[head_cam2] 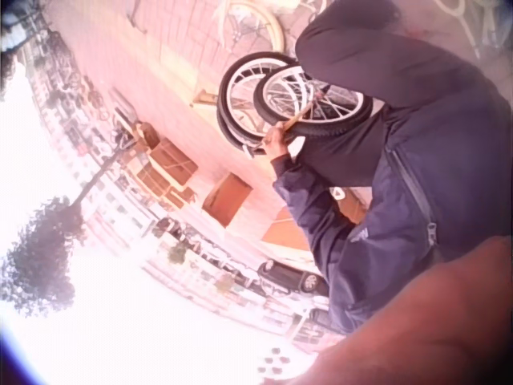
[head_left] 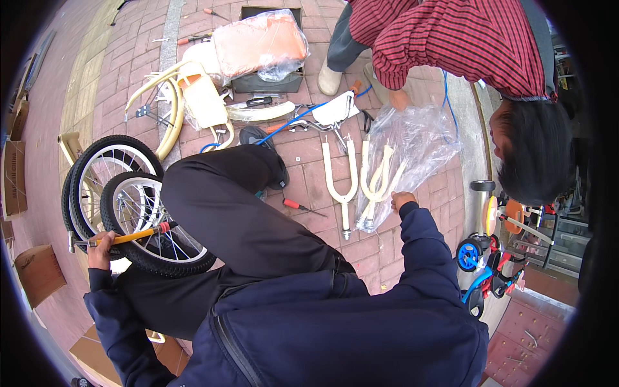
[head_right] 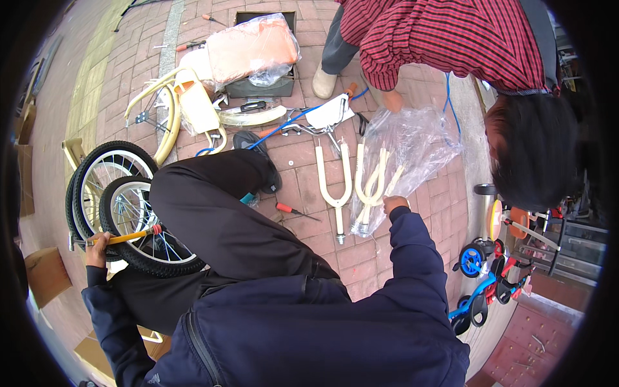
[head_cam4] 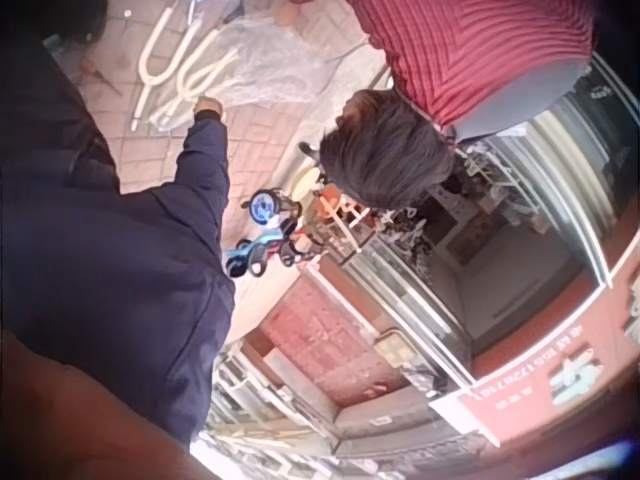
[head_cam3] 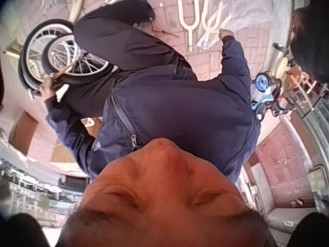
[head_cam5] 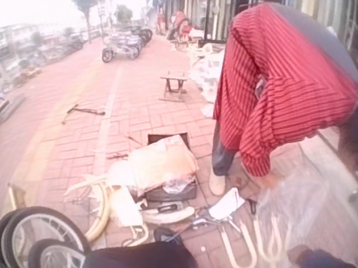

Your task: The person assembles a tricycle on a paved sidewalk. They mount a tire onto a wheel rim, attach the wheel to the frame, and connect the seat and handlebar components using bolts and nuts.

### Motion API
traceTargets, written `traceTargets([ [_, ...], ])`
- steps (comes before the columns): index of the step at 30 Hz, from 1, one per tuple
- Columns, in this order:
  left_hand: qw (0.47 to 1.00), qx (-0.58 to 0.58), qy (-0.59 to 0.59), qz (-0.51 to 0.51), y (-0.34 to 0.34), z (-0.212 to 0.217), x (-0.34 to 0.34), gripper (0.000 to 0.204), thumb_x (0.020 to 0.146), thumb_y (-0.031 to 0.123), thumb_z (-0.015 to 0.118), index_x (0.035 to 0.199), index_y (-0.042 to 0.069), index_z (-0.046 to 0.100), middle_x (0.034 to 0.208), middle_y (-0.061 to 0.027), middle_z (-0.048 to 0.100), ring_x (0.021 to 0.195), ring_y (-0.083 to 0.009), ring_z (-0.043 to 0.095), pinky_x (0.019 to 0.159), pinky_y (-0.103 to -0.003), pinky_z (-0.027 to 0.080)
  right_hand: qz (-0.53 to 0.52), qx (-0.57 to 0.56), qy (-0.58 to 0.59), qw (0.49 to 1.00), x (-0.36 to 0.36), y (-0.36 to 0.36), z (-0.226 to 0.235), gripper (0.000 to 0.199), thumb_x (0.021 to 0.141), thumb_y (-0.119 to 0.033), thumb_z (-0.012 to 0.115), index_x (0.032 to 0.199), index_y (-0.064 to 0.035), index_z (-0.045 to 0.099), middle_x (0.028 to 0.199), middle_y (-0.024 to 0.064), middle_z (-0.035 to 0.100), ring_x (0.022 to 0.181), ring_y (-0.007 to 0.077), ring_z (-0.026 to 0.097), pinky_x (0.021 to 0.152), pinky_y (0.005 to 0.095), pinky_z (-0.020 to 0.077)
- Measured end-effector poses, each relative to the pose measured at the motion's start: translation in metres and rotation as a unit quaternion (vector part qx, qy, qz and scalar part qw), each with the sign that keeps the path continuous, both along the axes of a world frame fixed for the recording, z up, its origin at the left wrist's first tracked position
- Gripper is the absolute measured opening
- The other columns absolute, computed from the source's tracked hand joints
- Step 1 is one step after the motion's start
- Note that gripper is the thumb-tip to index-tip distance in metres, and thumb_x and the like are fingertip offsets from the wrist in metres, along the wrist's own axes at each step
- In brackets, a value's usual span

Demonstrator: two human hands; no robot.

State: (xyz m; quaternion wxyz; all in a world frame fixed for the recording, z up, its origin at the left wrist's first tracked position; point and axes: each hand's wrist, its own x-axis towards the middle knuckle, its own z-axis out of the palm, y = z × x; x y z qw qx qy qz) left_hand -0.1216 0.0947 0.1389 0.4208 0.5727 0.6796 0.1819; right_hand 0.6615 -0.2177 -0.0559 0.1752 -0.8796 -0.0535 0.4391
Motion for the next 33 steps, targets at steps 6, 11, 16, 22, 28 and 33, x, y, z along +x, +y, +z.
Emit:
traceTargets([
  [6, 0.999, -0.026, 0.037, -0.013, 0.004, -0.011, -0.023, 0.036, 0.091, 0.03, 0.057, 0.079, -0.001, 0.069, 0.068, 0.002, 0.05, 0.062, -0.0081, 0.041, 0.059, -0.025, 0.031, 0.049, -0.234, 0.214, 0.947, -0.092, -0.119, -0.14, 0.027, 0.095, -0.031, 0.057, 0.101, -0.0053, 0.062, 0.097, 0.0085, 0.067, 0.083, 0.0242, 0.067, 0.066, 0.0395, 0.0562],
  [11, 0.996, -0.067, 0.045, 0.027, 0.006, -0.01, -0.029, 0.038, 0.091, 0.035, 0.057, 0.081, 0.0, 0.069, 0.069, 0.0012, 0.052, 0.062, -0.0081, 0.043, 0.057, -0.025, 0.031, 0.78, -0.232, 0.093, 0.574, -0.126, -0.146, -0.2, 0.034, 0.089, -0.03, 0.06, 0.115, -0.0084, 0.066, 0.12, 0.0057, 0.066, 0.108, 0.0249, 0.064, 0.082, 0.0409, 0.0555],
  [16, 0.996, -0.053, 0.067, 0.017, 0.008, -0.013, -0.037, 0.038, 0.09, 0.038, 0.058, 0.083, 0.002, 0.068, 0.069, 0.0017, 0.052, 0.059, -0.0075, 0.041, 0.055, -0.025, 0.03, 0.497, -0.256, 0.027, 0.829, -0.139, -0.142, -0.176, 0.043, 0.086, -0.023, 0.061, 0.127, -0.0121, 0.057, 0.127, 0.0123, 0.061, 0.116, 0.0327, 0.059, 0.093, 0.0416, 0.0508],
  [22, 0.995, -0.059, 0.053, 0.06, 0.005, -0.012, -0.03, 0.038, 0.09, 0.039, 0.059, 0.084, 0.003, 0.067, 0.068, 0.0022, 0.05, 0.059, -0.0065, 0.04, 0.054, -0.024, 0.029, 0.199, -0.222, -0.057, 0.953, -0.177, -0.057, -0.152, 0.048, 0.081, -0.02, 0.065, 0.123, -0.0004, 0.053, 0.111, 0.0262, 0.065, 0.107, 0.0407, 0.063, 0.092, 0.0439, 0.0503],
  [28, 0.994, -0.063, 0.034, 0.083, -0.001, -0.006, -0.017, 0.033, 0.09, 0.037, 0.059, 0.085, 0.005, 0.066, 0.068, 0.0048, 0.047, 0.056, -0.0053, 0.035, 0.053, -0.023, 0.025, 0.153, -0.225, -0.071, 0.96, -0.189, 0.022, -0.151, 0.039, 0.079, -0.022, 0.071, 0.112, -0.0024, 0.065, 0.105, 0.0211, 0.069, 0.101, 0.0343, 0.067, 0.088, 0.0399, 0.0525],
  [33, 0.994, -0.053, 0.037, 0.084, -0.003, -0.008, -0.02, 0.032, 0.087, 0.035, 0.059, 0.081, 0.003, 0.065, 0.065, 0.002, 0.046, 0.053, -0.0069, 0.038, 0.05, -0.024, 0.029, 0.175, -0.206, -0.047, 0.962, -0.19, 0.041, -0.149, 0.039, 0.078, -0.028, 0.071, 0.106, -0.0011, 0.068, 0.105, 0.0205, 0.07, 0.102, 0.0339, 0.067, 0.088, 0.0404, 0.0525],
])
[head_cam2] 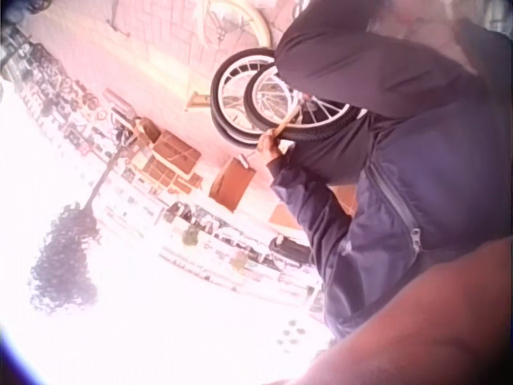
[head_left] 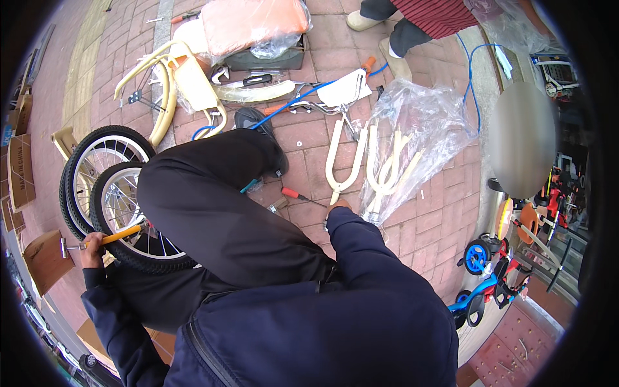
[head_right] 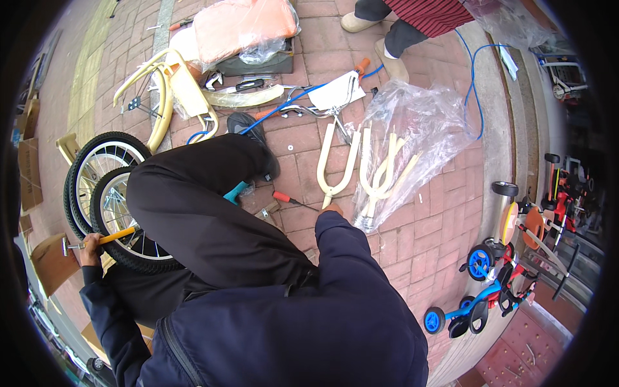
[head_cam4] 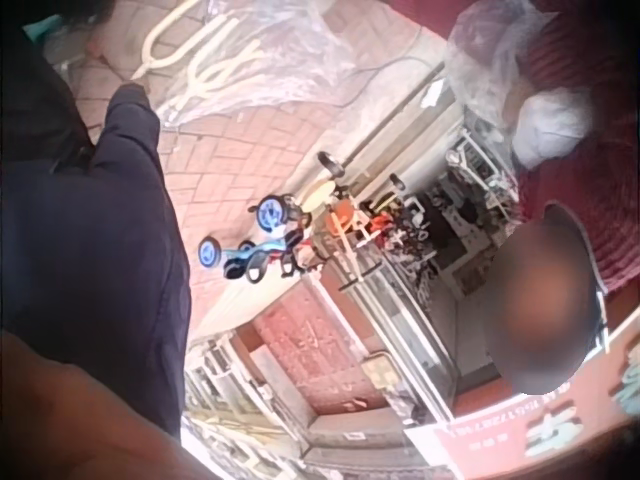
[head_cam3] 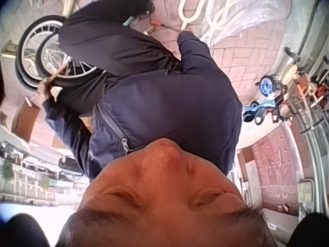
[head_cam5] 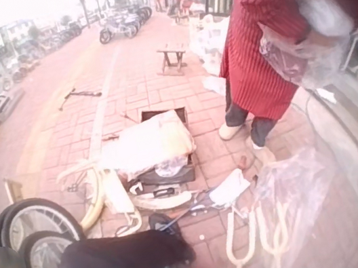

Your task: The person assembles a tricycle on a paved sidewalk. They mount a tire onto a wheel rim, attach the wheel to the frame, and connect the seat and handlebar components using bolts and nuts.

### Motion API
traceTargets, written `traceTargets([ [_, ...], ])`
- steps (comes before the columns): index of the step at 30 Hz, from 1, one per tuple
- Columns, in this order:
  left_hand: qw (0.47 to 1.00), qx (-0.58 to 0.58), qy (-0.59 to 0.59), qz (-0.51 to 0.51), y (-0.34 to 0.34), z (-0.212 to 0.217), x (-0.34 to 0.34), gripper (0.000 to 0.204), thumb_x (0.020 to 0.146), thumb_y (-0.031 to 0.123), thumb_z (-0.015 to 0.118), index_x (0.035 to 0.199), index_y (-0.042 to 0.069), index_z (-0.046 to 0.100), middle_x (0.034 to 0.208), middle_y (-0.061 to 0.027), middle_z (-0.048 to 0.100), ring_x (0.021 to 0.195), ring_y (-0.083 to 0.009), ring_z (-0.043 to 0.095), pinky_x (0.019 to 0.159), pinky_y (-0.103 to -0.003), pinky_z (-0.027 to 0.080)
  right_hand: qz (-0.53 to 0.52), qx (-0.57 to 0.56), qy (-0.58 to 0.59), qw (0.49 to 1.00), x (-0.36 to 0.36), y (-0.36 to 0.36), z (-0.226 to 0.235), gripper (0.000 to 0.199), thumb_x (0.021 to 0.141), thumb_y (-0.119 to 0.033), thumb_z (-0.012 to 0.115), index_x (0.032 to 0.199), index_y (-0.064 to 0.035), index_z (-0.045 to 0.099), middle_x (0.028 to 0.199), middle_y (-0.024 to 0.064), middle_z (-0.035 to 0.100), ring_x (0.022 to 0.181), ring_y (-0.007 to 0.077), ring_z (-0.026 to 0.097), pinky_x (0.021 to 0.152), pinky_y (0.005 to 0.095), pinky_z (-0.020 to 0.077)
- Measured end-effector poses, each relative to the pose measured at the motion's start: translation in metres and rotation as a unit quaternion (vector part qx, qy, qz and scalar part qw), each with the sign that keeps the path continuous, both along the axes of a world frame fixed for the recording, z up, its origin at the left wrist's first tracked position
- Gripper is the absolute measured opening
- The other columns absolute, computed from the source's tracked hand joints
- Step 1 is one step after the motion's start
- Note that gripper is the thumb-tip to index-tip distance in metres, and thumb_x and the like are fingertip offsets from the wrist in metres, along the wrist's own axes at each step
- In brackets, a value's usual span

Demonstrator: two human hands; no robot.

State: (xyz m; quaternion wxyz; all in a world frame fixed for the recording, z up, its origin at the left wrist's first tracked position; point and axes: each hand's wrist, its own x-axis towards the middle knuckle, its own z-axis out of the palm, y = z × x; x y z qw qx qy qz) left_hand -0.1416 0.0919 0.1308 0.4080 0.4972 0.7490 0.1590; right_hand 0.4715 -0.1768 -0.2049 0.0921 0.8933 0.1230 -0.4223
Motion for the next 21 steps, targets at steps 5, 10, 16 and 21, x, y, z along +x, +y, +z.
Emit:
traceTargets([
  [5, 1.0, -0.004, 0.01, -0.008, 0.004, -0.005, -0.006, 0.033, 0.088, 0.033, 0.058, 0.083, 0.002, 0.067, 0.064, 0.003, 0.048, 0.053, -0.0061, 0.04, 0.049, -0.023, 0.029, -0.013, 0.137, 0.092, 0.986, 0.006, -0.007, 0.02, 0.041, 0.073, -0.031, 0.074, 0.1, -0.0001, 0.068, 0.097, 0.0219, 0.07, 0.094, 0.0358, 0.067, 0.084, 0.0408, 0.0526],
  [10, 1.0, -0.011, 0.0, -0.024, 0.008, -0.008, -0.02, 0.035, 0.088, 0.035, 0.058, 0.082, 0.002, 0.066, 0.072, 0.0022, 0.051, 0.063, -0.0067, 0.043, 0.057, -0.024, 0.032, -0.011, 0.269, 0.121, 0.955, 0.049, -0.058, 0.076, 0.039, 0.069, -0.029, 0.07, 0.09, 0.0032, 0.064, 0.08, 0.0213, 0.067, 0.076, 0.0343, 0.065, 0.072, 0.0411, 0.0501],
  [16, 0.998, 0.009, -0.013, -0.056, 0.014, -0.016, -0.037, 0.037, 0.09, 0.035, 0.057, 0.083, -0.001, 0.066, 0.085, -0.001, 0.057, 0.08, -0.0125, 0.05, 0.074, -0.025, 0.038, 0.042, 0.268, 0.014, 0.962, 0.142, -0.1, 0.097, 0.033, 0.068, -0.022, 0.071, 0.087, 0.0032, 0.063, 0.079, 0.0193, 0.067, 0.072, 0.0321, 0.065, 0.07, 0.0389, 0.0508],
  [21, 0.996, 0.038, 0.004, -0.078, 0.012, -0.013, -0.027, 0.036, 0.089, 0.036, 0.059, 0.086, 0.0, 0.066, 0.085, -0.0007, 0.056, 0.077, -0.0113, 0.049, 0.07, -0.025, 0.037, 0.04, 0.159, -0.049, 0.985, 0.183, -0.098, 0.073, 0.04, 0.068, -0.027, 0.072, 0.096, 0.0019, 0.067, 0.087, 0.0207, 0.07, 0.081, 0.0332, 0.068, 0.077, 0.0391, 0.0524],
])
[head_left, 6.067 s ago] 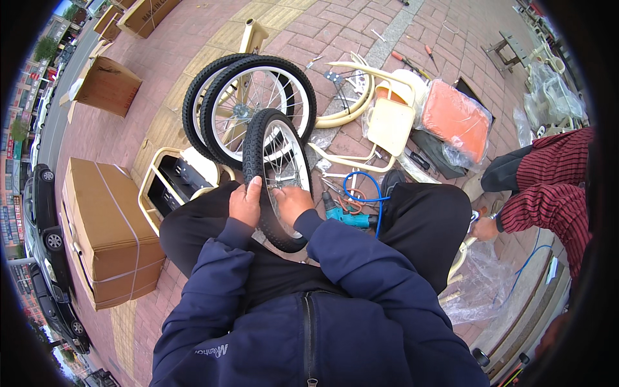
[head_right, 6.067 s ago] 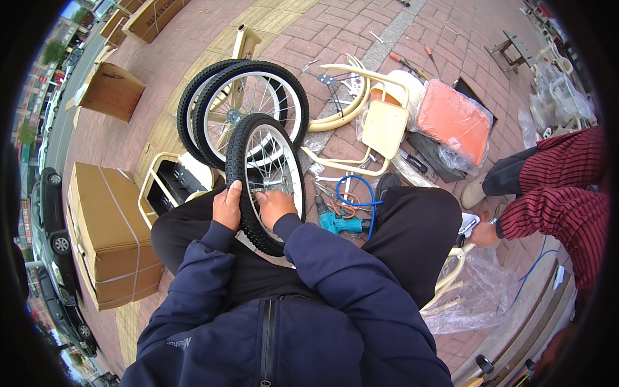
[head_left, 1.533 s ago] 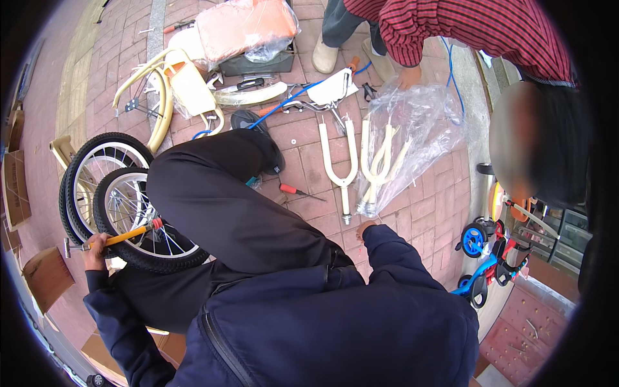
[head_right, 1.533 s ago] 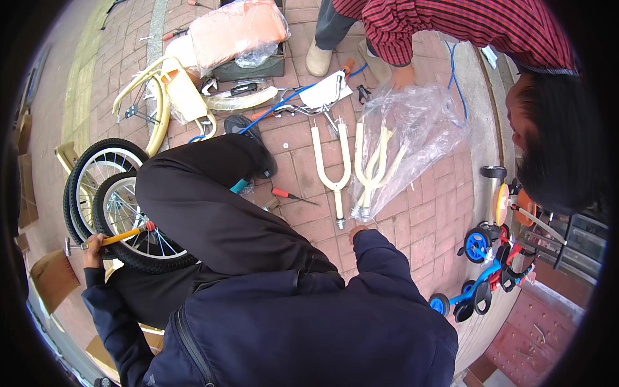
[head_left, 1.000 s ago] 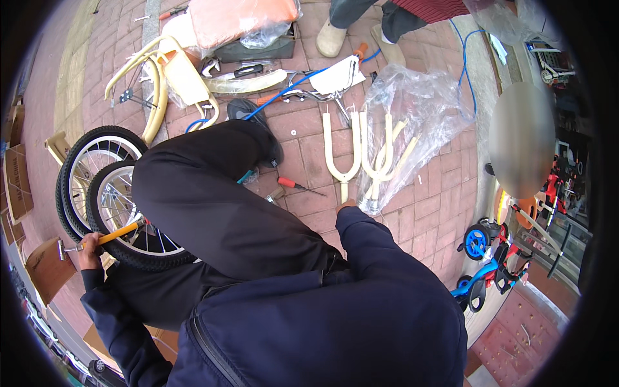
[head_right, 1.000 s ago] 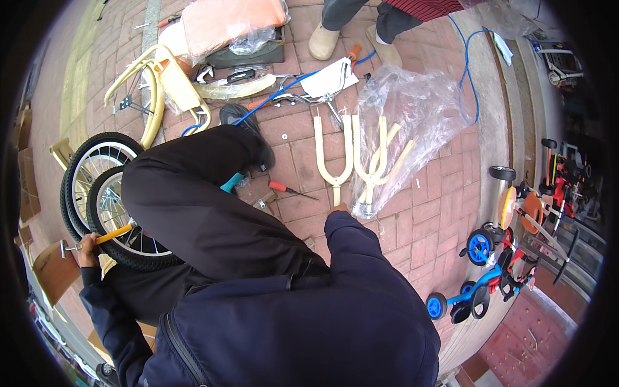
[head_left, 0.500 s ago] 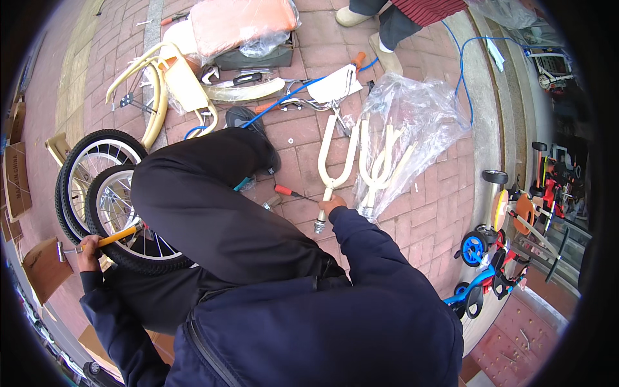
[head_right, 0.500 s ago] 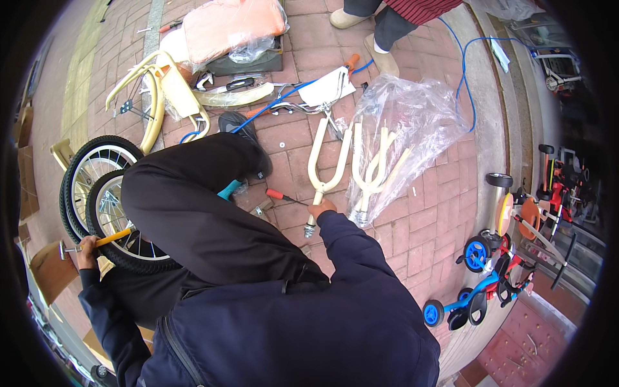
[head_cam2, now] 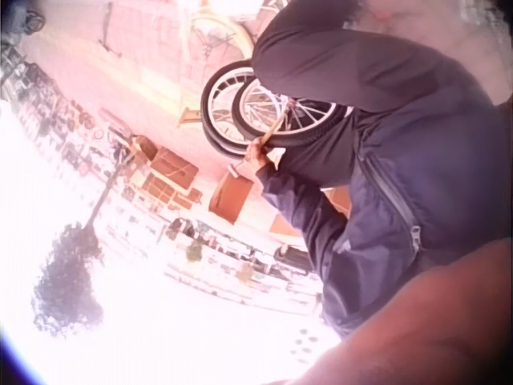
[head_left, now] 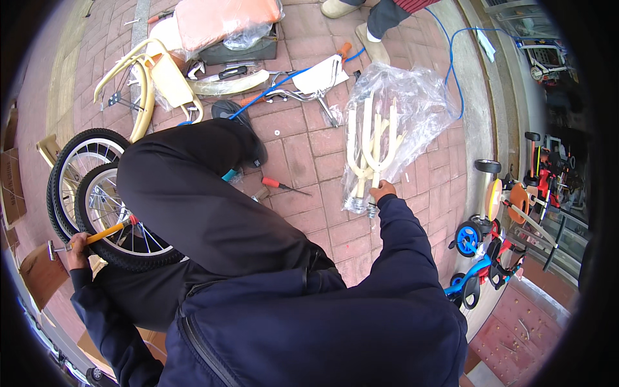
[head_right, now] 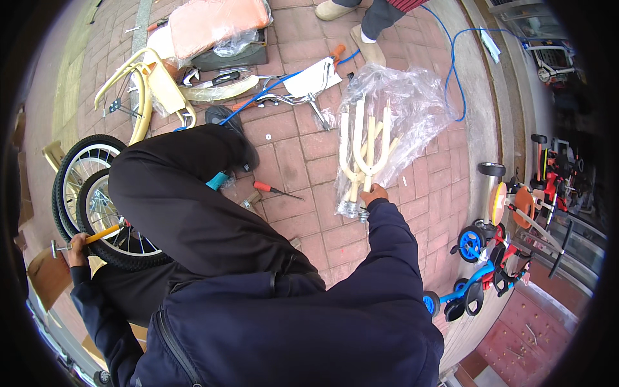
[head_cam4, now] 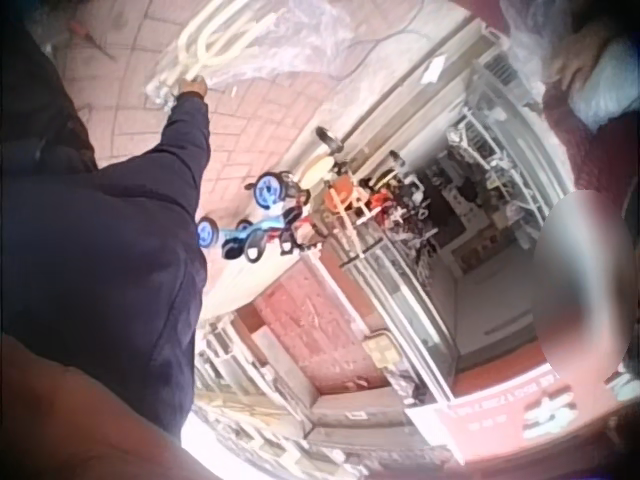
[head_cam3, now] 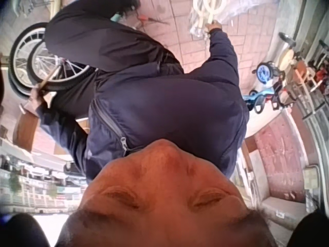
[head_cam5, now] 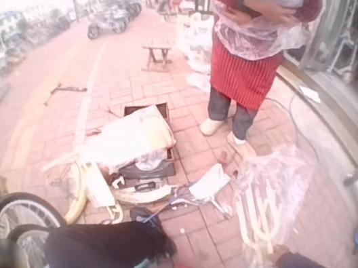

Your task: The person assembles a tricycle on a paved sidewalk. They mount a tire onto a wheel rim, attach the wheel to the frame, and connect the seat and handlebar components using bolts and nuts.

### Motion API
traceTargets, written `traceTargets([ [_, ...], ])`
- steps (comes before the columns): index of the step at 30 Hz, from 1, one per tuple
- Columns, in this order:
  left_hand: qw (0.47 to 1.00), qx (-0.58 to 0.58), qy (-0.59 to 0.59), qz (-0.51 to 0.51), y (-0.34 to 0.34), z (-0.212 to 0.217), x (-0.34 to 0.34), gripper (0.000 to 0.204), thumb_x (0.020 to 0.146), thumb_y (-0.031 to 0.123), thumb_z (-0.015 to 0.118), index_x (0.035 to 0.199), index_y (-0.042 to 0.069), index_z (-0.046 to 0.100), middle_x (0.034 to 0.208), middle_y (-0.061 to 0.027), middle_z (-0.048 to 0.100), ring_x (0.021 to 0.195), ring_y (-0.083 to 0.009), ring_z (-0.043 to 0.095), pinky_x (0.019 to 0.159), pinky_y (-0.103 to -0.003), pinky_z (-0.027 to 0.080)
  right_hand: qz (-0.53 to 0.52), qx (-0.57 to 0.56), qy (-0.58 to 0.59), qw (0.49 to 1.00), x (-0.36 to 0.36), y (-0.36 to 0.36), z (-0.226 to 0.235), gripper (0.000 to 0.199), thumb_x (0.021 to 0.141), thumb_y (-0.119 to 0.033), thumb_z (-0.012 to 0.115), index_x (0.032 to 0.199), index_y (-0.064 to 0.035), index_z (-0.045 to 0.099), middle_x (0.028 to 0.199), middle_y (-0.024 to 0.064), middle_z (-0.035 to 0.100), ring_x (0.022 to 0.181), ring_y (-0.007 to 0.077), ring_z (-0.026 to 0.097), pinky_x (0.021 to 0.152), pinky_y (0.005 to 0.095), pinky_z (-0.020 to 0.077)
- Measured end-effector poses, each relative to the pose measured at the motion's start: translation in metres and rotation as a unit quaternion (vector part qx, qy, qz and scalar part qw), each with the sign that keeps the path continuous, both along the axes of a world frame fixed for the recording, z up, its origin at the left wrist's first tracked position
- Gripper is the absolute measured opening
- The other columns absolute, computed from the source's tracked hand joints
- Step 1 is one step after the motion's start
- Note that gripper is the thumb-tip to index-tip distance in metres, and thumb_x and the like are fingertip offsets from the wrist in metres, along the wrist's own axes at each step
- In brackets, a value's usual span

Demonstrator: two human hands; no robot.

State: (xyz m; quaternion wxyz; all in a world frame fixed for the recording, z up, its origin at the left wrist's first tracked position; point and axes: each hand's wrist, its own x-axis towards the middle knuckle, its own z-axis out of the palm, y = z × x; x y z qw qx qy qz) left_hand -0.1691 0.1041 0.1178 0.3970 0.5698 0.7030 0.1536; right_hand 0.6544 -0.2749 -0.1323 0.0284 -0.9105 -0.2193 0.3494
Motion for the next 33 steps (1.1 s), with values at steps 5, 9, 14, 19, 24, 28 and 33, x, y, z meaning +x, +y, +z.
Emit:
traceTargets([
  [5, 0.999, 0.001, -0.004, 0.046, -0.008, 0.005, 0.015, 0.035, 0.086, 0.039, 0.061, 0.086, 0.005, 0.067, 0.071, 0.0021, 0.05, 0.061, -0.0075, 0.042, 0.056, -0.024, 0.031, 0.006, -0.01, -0.019, 1.0, -0.013, 0.0, -0.018, 0.044, 0.068, -0.029, 0.072, 0.099, 0.002, 0.068, 0.091, 0.0217, 0.07, 0.086, 0.0341, 0.068, 0.08, 0.0391, 0.0524],
  [9, 0.997, -0.009, -0.028, 0.07, -0.008, 0.003, 0.014, 0.033, 0.086, 0.037, 0.061, 0.084, 0.005, 0.066, 0.066, 0.003, 0.048, 0.054, -0.0066, 0.04, 0.051, -0.023, 0.029, -0.01, 0.045, -0.018, 0.999, -0.032, 0.0, -0.026, 0.041, 0.067, -0.027, 0.071, 0.095, 0.0021, 0.067, 0.09, 0.0211, 0.07, 0.085, 0.0341, 0.068, 0.079, 0.0394, 0.0521],
  [14, 0.996, -0.008, -0.025, 0.09, -0.003, -0.001, 0.008, 0.031, 0.085, 0.036, 0.062, 0.084, 0.005, 0.066, 0.066, 0.0026, 0.049, 0.053, -0.0066, 0.04, 0.049, -0.023, 0.029, -0.017, 0.044, -0.005, 0.999, -0.044, 0.002, -0.027, 0.037, 0.067, -0.025, 0.072, 0.093, 0.0017, 0.066, 0.087, 0.0206, 0.069, 0.082, 0.0342, 0.068, 0.078, 0.0394, 0.0522],
  [19, 0.996, 0.004, -0.016, 0.089, -0.007, 0.0, 0.013, 0.034, 0.085, 0.038, 0.062, 0.084, 0.004, 0.066, 0.065, 0.0027, 0.049, 0.052, -0.0064, 0.04, 0.049, -0.023, 0.028, -0.021, 0.019, -0.014, 1.0, -0.046, 0.002, -0.025, 0.039, 0.068, -0.026, 0.073, 0.096, 0.0011, 0.067, 0.09, 0.02, 0.07, 0.084, 0.033, 0.068, 0.08, 0.0388, 0.0522],
  [24, 0.997, -0.005, -0.026, 0.078, -0.008, 0.002, 0.017, 0.035, 0.085, 0.039, 0.063, 0.083, 0.004, 0.066, 0.064, 0.0032, 0.048, 0.051, -0.006, 0.039, 0.048, -0.023, 0.027, -0.025, -0.004, -0.008, 1.0, -0.04, 0.0, -0.025, 0.041, 0.067, -0.026, 0.074, 0.097, 0.0013, 0.067, 0.092, 0.0203, 0.07, 0.088, 0.033, 0.068, 0.082, 0.0386, 0.052],
  [28, 0.996, -0.02, -0.018, 0.083, -0.007, 0.002, 0.011, 0.035, 0.086, 0.04, 0.063, 0.083, 0.005, 0.066, 0.063, 0.0034, 0.048, 0.051, -0.0058, 0.038, 0.048, -0.023, 0.027, -0.004, 0.003, -0.022, 1.0, -0.039, -0.003, -0.029, 0.04, 0.066, -0.029, 0.074, 0.091, 0.0018, 0.066, 0.086, 0.0207, 0.069, 0.082, 0.0345, 0.067, 0.078, 0.04, 0.052],
  [33, 0.997, -0.01, -0.005, 0.075, -0.006, -0.005, -0.003, 0.036, 0.087, 0.04, 0.061, 0.085, 0.005, 0.066, 0.065, 0.0036, 0.048, 0.052, -0.0059, 0.039, 0.049, -0.023, 0.027, 0.011, -0.044, 0.0, 0.999, -0.031, -0.004, -0.037, 0.044, 0.066, -0.03, 0.074, 0.098, 0.0007, 0.069, 0.094, 0.0211, 0.07, 0.091, 0.0337, 0.068, 0.085, 0.0391, 0.0519],
])
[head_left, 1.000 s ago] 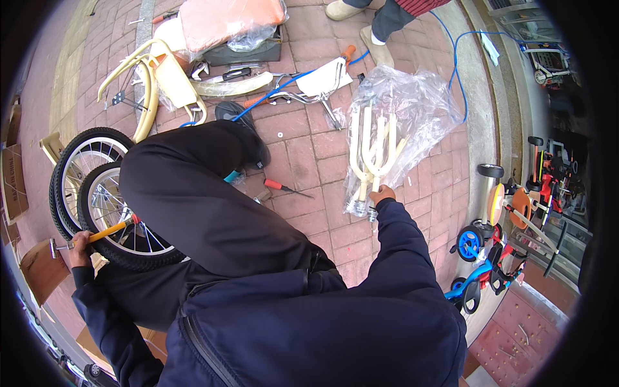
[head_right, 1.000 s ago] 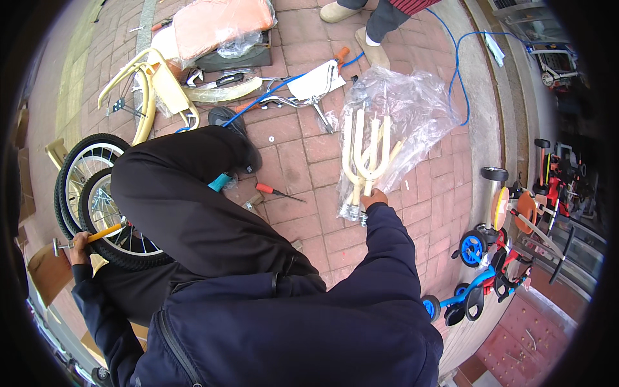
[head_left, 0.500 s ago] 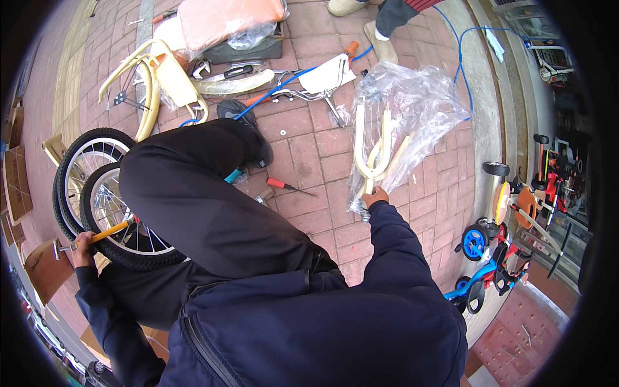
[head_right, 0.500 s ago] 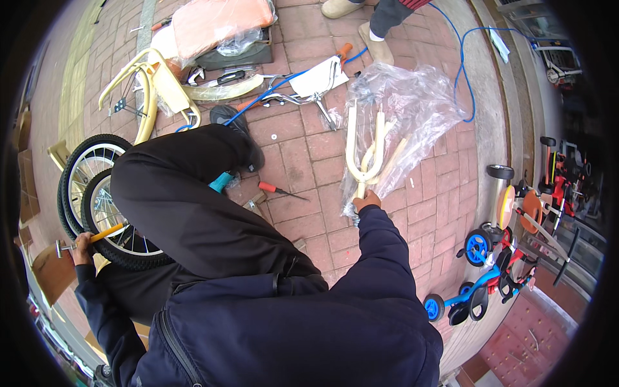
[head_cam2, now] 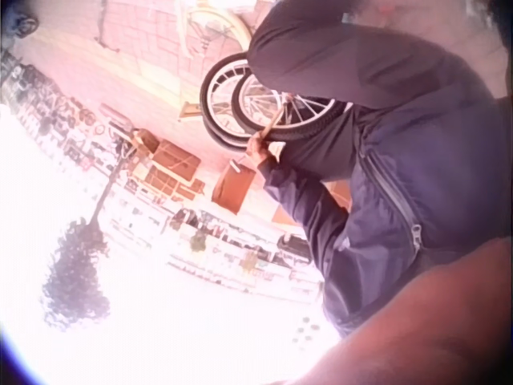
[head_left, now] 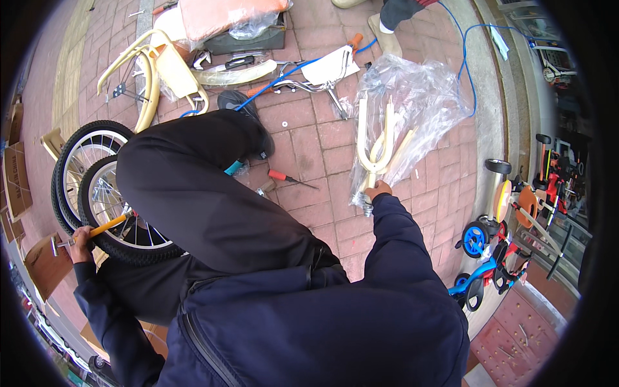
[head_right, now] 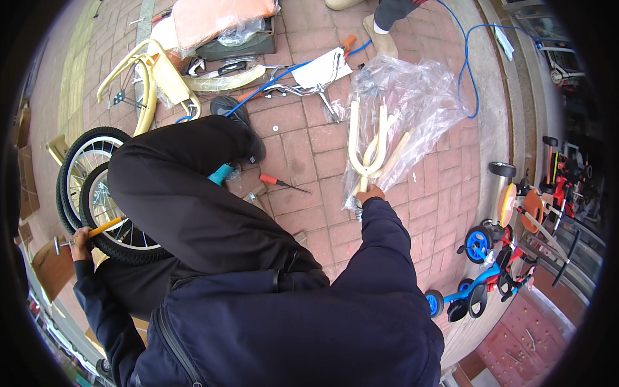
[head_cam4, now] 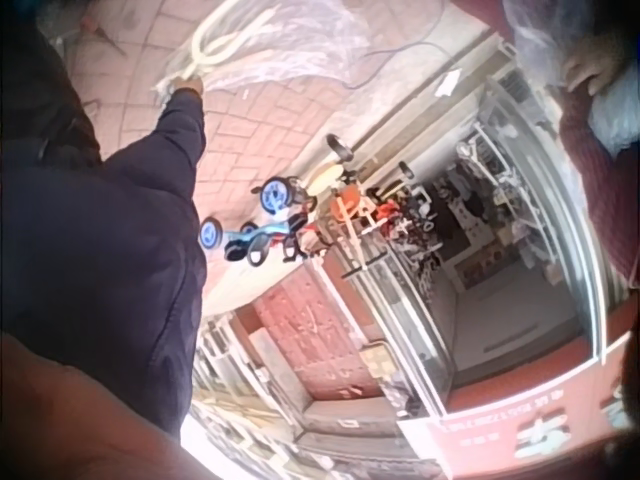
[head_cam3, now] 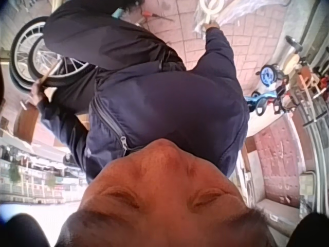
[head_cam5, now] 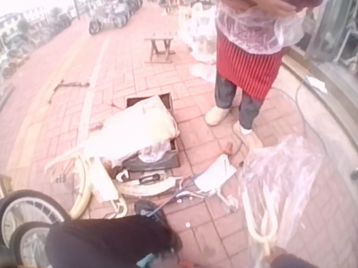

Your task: The person assembles a tricycle on a paved sidewalk. They mount a tire onto a wheel rim, attach the wheel to the frame, and connect the seat and handlebar components using bolts and nuts.

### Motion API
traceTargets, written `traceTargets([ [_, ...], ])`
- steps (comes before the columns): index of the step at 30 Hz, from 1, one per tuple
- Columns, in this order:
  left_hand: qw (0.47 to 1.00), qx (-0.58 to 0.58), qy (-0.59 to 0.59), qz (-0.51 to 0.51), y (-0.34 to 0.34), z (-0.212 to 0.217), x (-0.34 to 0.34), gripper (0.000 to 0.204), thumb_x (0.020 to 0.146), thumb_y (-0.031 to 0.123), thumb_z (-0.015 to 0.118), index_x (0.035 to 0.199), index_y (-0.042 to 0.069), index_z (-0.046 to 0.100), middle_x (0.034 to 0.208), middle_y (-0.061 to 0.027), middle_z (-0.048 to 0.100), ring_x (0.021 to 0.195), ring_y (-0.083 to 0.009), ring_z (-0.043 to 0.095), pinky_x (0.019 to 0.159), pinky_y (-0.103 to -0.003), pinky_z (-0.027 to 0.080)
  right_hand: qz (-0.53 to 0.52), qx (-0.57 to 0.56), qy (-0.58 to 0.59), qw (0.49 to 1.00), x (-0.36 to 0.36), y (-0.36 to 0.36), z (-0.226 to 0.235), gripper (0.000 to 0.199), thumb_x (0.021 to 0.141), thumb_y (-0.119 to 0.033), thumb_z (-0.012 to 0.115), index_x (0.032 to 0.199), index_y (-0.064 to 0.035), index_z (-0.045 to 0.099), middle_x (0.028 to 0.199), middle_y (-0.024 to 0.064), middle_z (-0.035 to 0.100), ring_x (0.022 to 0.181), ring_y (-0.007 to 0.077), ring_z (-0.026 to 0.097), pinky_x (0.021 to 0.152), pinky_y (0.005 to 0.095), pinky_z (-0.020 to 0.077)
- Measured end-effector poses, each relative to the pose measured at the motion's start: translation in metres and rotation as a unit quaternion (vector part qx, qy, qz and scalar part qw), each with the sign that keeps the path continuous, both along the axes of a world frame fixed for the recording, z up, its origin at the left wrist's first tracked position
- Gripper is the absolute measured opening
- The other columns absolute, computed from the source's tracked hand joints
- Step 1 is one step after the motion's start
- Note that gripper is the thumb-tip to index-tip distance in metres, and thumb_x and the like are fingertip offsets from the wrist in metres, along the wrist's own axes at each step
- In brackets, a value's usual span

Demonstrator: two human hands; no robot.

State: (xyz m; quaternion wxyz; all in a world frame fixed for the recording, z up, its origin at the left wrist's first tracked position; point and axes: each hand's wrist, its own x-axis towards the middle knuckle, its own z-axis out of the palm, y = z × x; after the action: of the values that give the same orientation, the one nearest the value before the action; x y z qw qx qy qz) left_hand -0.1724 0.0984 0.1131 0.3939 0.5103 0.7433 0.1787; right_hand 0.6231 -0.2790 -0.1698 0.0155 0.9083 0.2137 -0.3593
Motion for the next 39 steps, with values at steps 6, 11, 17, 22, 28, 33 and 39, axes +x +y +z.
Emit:
traceTargets([
  [6, 0.999, -0.033, -0.02, 0.02, 0.002, -0.001, -0.01, 0.039, 0.089, 0.043, 0.059, 0.091, 0.005, 0.065, 0.068, 0.0026, 0.049, 0.053, -0.0061, 0.039, 0.05, -0.023, 0.028, -0.057, -0.058, 0.06, 0.995, 0.011, 0.0, -0.005, 0.048, 0.067, -0.031, 0.073, 0.104, -0.0006, 0.07, 0.092, 0.0177, 0.072, 0.083, 0.0284, 0.071, 0.08, 0.0358, 0.0544],
  [11, 0.999, -0.045, 0.0, -0.013, 0.001, 0.006, -0.01, 0.034, 0.097, 0.037, 0.054, 0.096, 0.006, 0.067, 0.088, 0.0053, 0.049, 0.066, -0.0044, 0.039, 0.058, -0.019, 0.029, -0.149, -0.058, 0.112, 0.981, 0.014, 0.002, -0.002, 0.045, 0.075, -0.02, 0.071, 0.114, 0.0011, 0.067, 0.087, 0.0133, 0.073, 0.063, 0.0179, 0.071, 0.063, 0.0296, 0.0568],
  [17, 0.998, -0.051, 0.001, 0.036, -0.002, 0.006, -0.002, 0.034, 0.093, 0.04, 0.055, 0.092, 0.007, 0.065, 0.079, 0.0035, 0.048, 0.062, -0.0051, 0.039, 0.056, -0.022, 0.029, -0.127, -0.077, 0.13, 0.98, 0.019, -0.006, -0.013, 0.044, 0.075, -0.024, 0.072, 0.111, 0.0018, 0.068, 0.088, 0.0149, 0.072, 0.069, 0.0205, 0.071, 0.068, 0.0318, 0.0564],
  [22, 0.999, -0.037, -0.004, 0.019, -0.004, 0.009, 0.007, 0.035, 0.089, 0.041, 0.06, 0.092, 0.006, 0.066, 0.071, 0.0039, 0.047, 0.056, -0.0048, 0.038, 0.052, -0.022, 0.027, -0.001, -0.047, 0.084, 0.995, 0.01, -0.002, -0.01, 0.039, 0.072, -0.025, 0.071, 0.099, 0.0038, 0.07, 0.087, 0.0183, 0.072, 0.082, 0.0284, 0.071, 0.076, 0.0352, 0.0541],
  [28, 0.998, 0.013, 0.035, -0.057, -0.007, 0.014, 0.037, 0.032, 0.089, 0.034, 0.059, 0.088, 0.003, 0.066, 0.076, 0.0011, 0.057, 0.067, -0.0075, 0.049, 0.063, -0.022, 0.037, -0.168, 0.145, 0.359, 0.906, -0.083, 0.022, 0.049, 0.026, 0.079, -0.011, 0.068, 0.101, 0.0025, 0.064, 0.076, 0.0052, 0.064, 0.057, 0.0106, 0.058, 0.05, 0.0266, 0.048],
  [33, 0.996, 0.019, 0.066, -0.061, -0.01, 0.027, 0.067, 0.031, 0.085, 0.03, 0.064, 0.086, 0.0, 0.069, 0.074, -0.0037, 0.061, 0.07, -0.012, 0.054, 0.066, -0.027, 0.042, 0.06, 0.139, 0.359, 0.921, -0.136, 0.124, 0.065, 0.031, 0.075, -0.015, 0.07, 0.1, 0.0025, 0.065, 0.079, 0.0102, 0.067, 0.068, 0.0162, 0.064, 0.062, 0.0328, 0.0521],
  [39, 0.999, 0.024, 0.018, -0.033, -0.017, 0.036, 0.088, 0.024, 0.085, 0.022, 0.066, 0.083, -0.001, 0.07, 0.069, -0.0033, 0.063, 0.061, -0.0103, 0.054, 0.058, -0.026, 0.042, 0.254, 0.196, 0.27, 0.908, -0.149, 0.298, 0.044, 0.035, 0.069, -0.024, 0.07, 0.094, 0.0004, 0.069, 0.08, 0.0212, 0.068, 0.076, 0.0316, 0.068, 0.071, 0.0402, 0.0519],
])
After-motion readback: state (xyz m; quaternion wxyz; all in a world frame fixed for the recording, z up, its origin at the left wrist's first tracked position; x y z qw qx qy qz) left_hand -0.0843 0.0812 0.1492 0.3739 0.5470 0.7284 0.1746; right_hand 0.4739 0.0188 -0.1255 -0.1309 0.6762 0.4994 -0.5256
